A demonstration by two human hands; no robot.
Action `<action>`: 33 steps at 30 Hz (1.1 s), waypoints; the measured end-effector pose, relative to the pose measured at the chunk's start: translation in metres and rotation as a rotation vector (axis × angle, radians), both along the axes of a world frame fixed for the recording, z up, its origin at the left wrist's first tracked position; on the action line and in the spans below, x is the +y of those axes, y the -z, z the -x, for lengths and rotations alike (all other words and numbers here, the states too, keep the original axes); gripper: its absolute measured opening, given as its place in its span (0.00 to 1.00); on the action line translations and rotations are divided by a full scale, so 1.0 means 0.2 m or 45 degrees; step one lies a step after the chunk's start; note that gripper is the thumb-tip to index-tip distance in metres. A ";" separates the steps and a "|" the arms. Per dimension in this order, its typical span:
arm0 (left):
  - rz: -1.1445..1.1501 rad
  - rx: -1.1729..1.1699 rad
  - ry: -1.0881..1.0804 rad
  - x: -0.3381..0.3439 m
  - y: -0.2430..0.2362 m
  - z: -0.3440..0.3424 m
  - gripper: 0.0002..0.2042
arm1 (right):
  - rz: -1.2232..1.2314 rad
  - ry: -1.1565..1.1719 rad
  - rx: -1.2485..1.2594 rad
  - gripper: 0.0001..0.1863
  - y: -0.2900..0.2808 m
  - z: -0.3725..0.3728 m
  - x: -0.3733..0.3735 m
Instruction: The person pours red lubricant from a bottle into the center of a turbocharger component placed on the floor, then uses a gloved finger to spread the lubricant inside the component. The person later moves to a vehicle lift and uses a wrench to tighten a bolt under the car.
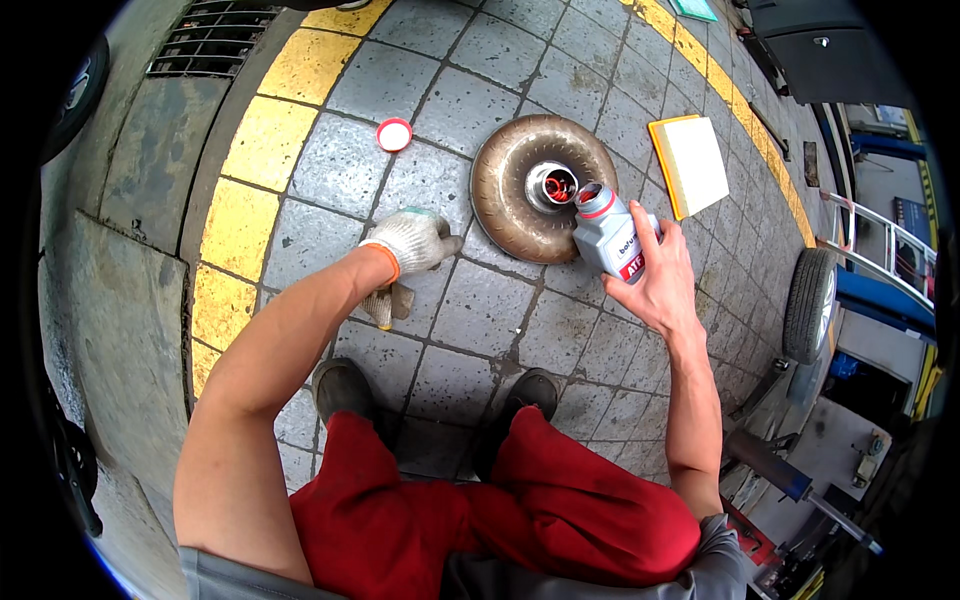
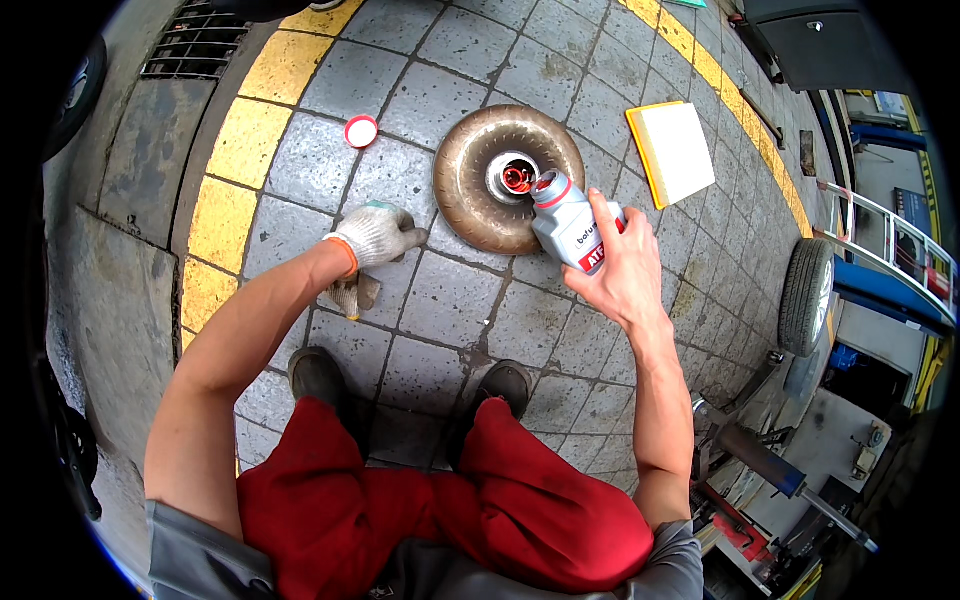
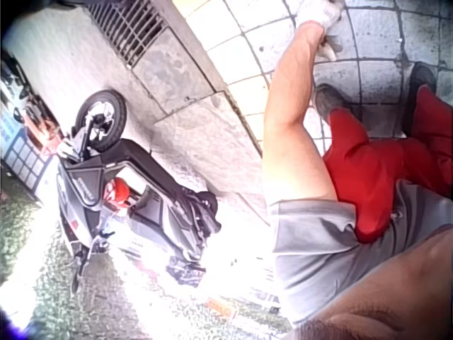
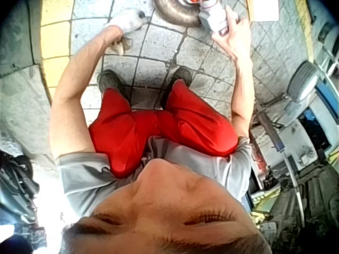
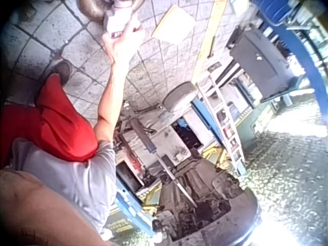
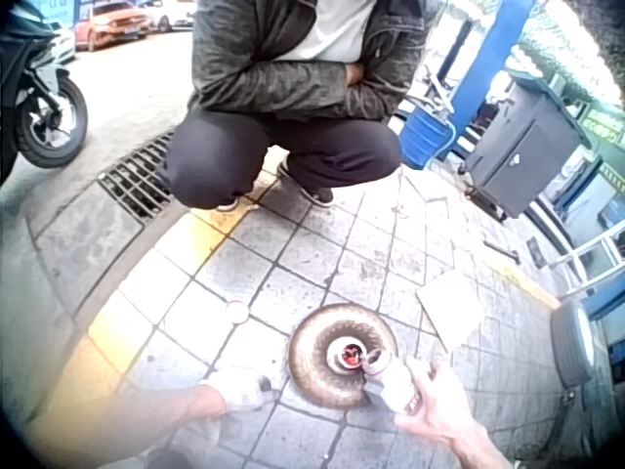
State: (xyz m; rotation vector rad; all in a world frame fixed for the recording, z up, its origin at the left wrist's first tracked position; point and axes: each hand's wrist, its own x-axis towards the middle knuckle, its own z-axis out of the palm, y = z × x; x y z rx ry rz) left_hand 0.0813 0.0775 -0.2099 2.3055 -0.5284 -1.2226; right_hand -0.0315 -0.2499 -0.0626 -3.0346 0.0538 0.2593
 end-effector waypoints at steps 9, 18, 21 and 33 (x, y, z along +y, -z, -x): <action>0.015 -0.003 -0.012 0.00 0.00 0.00 0.26 | 0.036 -0.014 -0.011 0.55 0.00 -0.01 0.01; 0.008 0.004 -0.009 0.00 -0.02 0.00 0.26 | 0.068 -0.010 0.010 0.55 -0.02 -0.02 0.02; -0.002 0.011 -0.013 0.00 -0.02 0.00 0.26 | 0.075 -0.010 0.010 0.56 -0.02 -0.02 0.03; -0.009 0.010 -0.013 0.00 0.00 0.00 0.26 | 0.096 -0.013 0.014 0.57 -0.03 -0.02 0.02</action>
